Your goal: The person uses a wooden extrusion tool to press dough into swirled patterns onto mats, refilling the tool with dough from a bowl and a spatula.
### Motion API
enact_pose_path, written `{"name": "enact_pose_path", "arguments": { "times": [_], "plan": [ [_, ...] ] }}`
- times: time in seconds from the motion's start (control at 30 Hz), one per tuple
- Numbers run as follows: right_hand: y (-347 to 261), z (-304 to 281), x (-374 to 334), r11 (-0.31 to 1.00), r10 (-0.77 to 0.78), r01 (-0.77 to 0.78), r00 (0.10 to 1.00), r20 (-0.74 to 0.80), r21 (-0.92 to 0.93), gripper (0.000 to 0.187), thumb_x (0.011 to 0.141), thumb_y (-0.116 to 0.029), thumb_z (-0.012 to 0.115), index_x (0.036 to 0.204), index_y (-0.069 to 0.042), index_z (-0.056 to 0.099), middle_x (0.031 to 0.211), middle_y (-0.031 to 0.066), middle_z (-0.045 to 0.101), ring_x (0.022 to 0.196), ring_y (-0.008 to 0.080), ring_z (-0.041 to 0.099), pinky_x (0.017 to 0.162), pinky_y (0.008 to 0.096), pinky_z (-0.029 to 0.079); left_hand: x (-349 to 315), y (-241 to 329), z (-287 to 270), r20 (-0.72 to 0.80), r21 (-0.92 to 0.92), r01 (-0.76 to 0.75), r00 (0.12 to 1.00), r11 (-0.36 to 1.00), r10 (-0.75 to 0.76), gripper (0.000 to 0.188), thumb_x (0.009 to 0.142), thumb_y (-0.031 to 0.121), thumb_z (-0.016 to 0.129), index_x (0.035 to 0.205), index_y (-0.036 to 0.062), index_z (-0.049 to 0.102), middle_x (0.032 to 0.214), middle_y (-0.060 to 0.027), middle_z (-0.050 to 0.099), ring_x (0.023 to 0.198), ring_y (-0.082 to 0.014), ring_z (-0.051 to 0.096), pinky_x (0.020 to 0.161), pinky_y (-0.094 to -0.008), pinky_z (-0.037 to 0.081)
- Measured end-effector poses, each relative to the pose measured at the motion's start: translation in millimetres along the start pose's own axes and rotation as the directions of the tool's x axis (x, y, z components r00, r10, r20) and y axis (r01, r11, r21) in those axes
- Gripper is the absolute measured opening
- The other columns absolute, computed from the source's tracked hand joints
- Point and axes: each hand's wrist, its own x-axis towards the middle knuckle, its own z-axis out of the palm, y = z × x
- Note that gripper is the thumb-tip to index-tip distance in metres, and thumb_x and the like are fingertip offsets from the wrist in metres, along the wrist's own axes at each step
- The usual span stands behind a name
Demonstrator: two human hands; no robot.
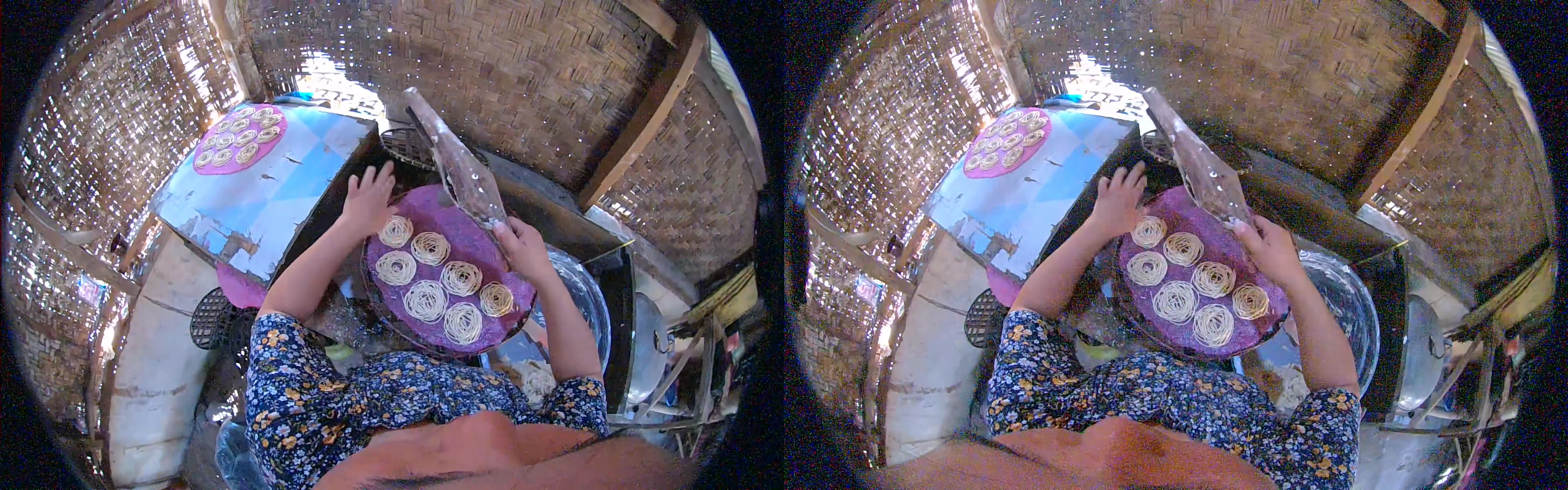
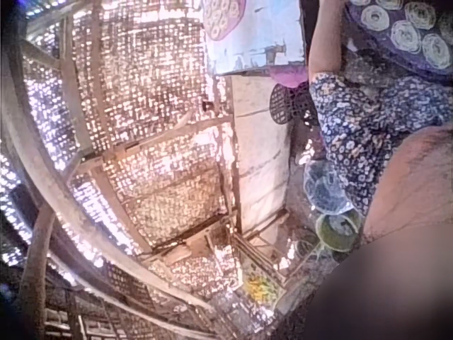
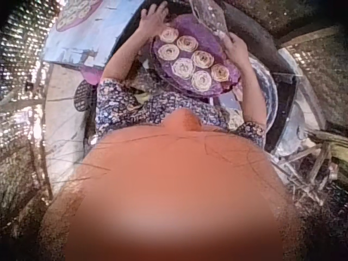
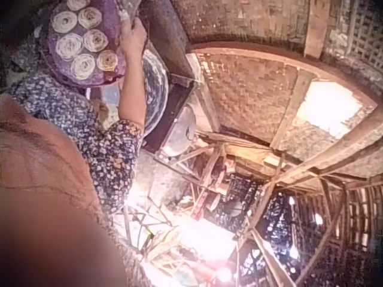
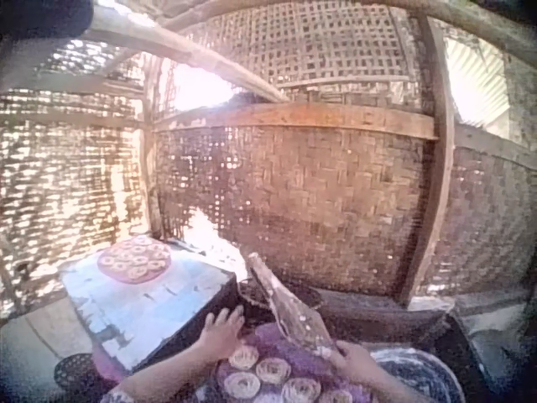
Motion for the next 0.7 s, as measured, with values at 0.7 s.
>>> {"name": "enact_pose_path", "arguments": {
  "times": [0.7],
  "plan": [
    [-80.9, -72.0, -154.1, 0.586, -0.671, 0.553, 0.741, 0.028, -0.592, 0.044, 0.062, -0.007, 0.062, 0.100, 0.002, 0.042, 0.079, 0.0143, 0.050, 0.066, 0.0259, 0.050, 0.061, 0.0339, 0.041, -31.8, 206.4, -124.7, -0.035, -0.467, -0.428, 0.883, 0.774, 0.467, 0.017, 0.055, 0.017, 0.061, 0.070, 0.0088, 0.058, 0.065, -0.0110, 0.059, 0.064, -0.0276, 0.059, 0.062, -0.0381, 0.046]
  ]
}}
